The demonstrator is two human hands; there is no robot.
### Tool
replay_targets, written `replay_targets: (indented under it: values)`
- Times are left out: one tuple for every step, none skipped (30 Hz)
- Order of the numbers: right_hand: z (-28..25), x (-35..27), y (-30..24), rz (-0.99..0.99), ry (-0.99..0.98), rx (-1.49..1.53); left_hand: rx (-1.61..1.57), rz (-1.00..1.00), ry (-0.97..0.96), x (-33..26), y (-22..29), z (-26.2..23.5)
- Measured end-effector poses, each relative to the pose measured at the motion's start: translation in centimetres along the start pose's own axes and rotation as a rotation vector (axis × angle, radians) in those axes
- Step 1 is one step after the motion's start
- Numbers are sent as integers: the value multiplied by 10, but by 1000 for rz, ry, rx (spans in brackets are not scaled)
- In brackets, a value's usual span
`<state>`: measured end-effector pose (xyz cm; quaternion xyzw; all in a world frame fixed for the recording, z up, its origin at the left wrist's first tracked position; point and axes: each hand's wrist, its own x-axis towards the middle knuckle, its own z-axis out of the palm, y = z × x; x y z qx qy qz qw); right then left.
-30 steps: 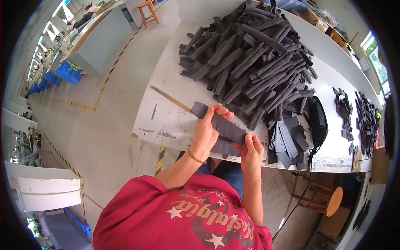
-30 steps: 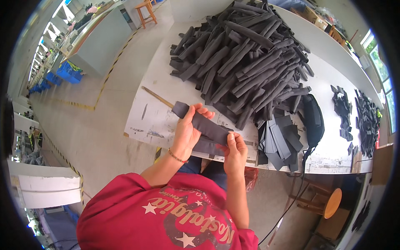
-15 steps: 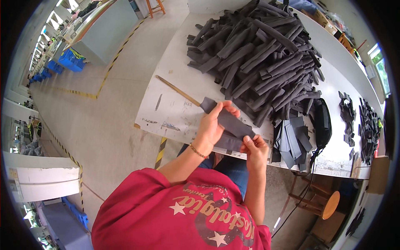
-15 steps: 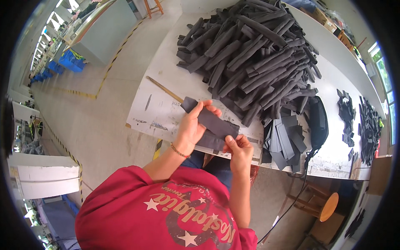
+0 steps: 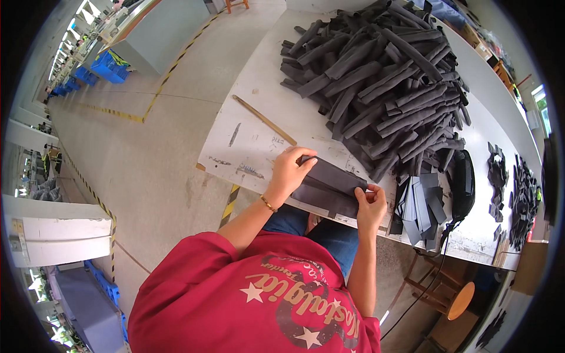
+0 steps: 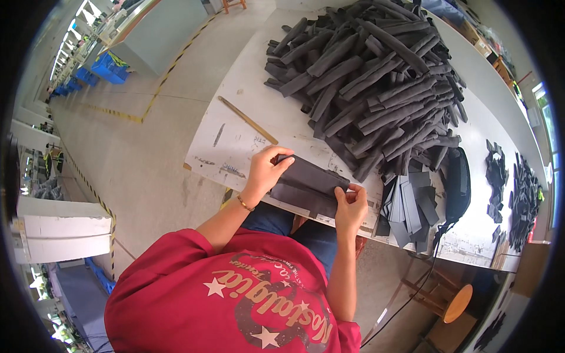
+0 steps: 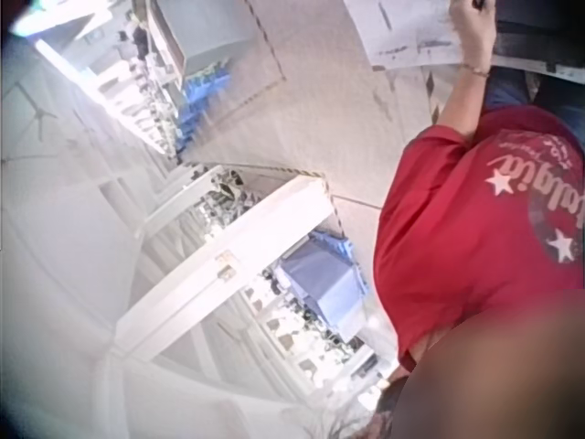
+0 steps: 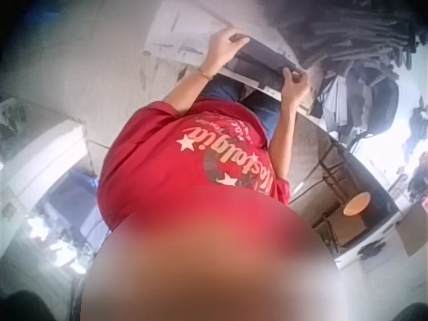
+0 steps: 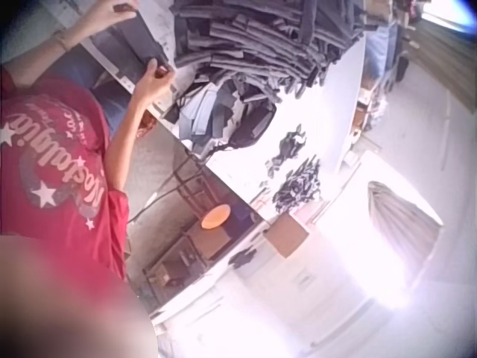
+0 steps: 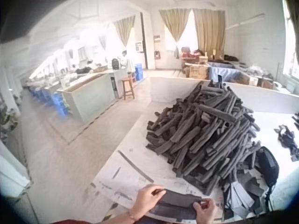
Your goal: Folding and fitting gray foam padding strips into shape at a factory workbench.
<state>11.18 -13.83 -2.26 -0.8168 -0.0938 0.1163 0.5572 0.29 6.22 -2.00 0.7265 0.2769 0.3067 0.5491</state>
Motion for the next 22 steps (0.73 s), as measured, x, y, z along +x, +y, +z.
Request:
replay_targets:
  values:
    - [1, 0, -4, 1, 20, -86, 135, 100, 8, 2, 1, -1]
    - [1, 1, -4, 3, 22, -88, 266, 201, 14, 5, 3, -1]
    - [2, 2, -3, 3, 29, -99, 265, 199, 11, 8, 2, -1]
    - [3, 4, -3, 3, 34, -110, 299, 231, -5, 12, 1, -2]
    - [4, 5, -4, 5, 31, -111, 335, 262, -18, 15, -1, -3]
    - [6, 6, -6, 2, 31, -144, 338, 258, -16, 18, -4, -5]
    - [7, 6, -6, -2, 31, -177, 297, 202, -30, 21, -6, -7]
    - [7, 7, -6, 0, 27, -177, 256, 147, -46, 23, -5, -8]
    - [7, 9, -4, -6, 26, -171, 258, 144, -45, 24, -4, -9]
    - [6, 10, -3, -12, 24, -166, 185, 43, -93, 24, -2, -9]
    - [6, 11, -3, -11, 21, -164, 111, -56, -138, 25, 0, -10]
    - [6, 11, -3, -6, 16, -196, 114, -56, -137, 25, 0, -11]
    - [4, 11, -4, 0, 13, -228, 182, -39, -160, 24, 1, -12]
    - [4, 10, -7, -1, 15, -228, 247, -19, -183, 24, 1, -12]
    - [5, 8, -12, -8, 13, -253, 245, -16, -186, 24, 2, -10]
    - [3, 7, -14, -16, 13, -279, 373, 180, -97, 23, 3, -8]
    - [-1, 8, -12, -15, 22, -282, 494, 375, -7, 23, 7, -5]
    - [-8, 9, -7, -69, 96, -293, 486, 380, -12, 26, 11, 0]
    - [-16, 12, 0, -124, 172, -305, 402, 351, -97, 34, 15, 7]
    - [-32, 18, 11, -188, 234, -333, 313, 323, -188, 41, 21, 17]
    - [-47, 23, 14, -254, 297, -330, 301, 328, -196, 47, 24, 26]
    - [-53, 23, 18, -252, 311, -339, 320, 240, -328, 54, 28, 35]
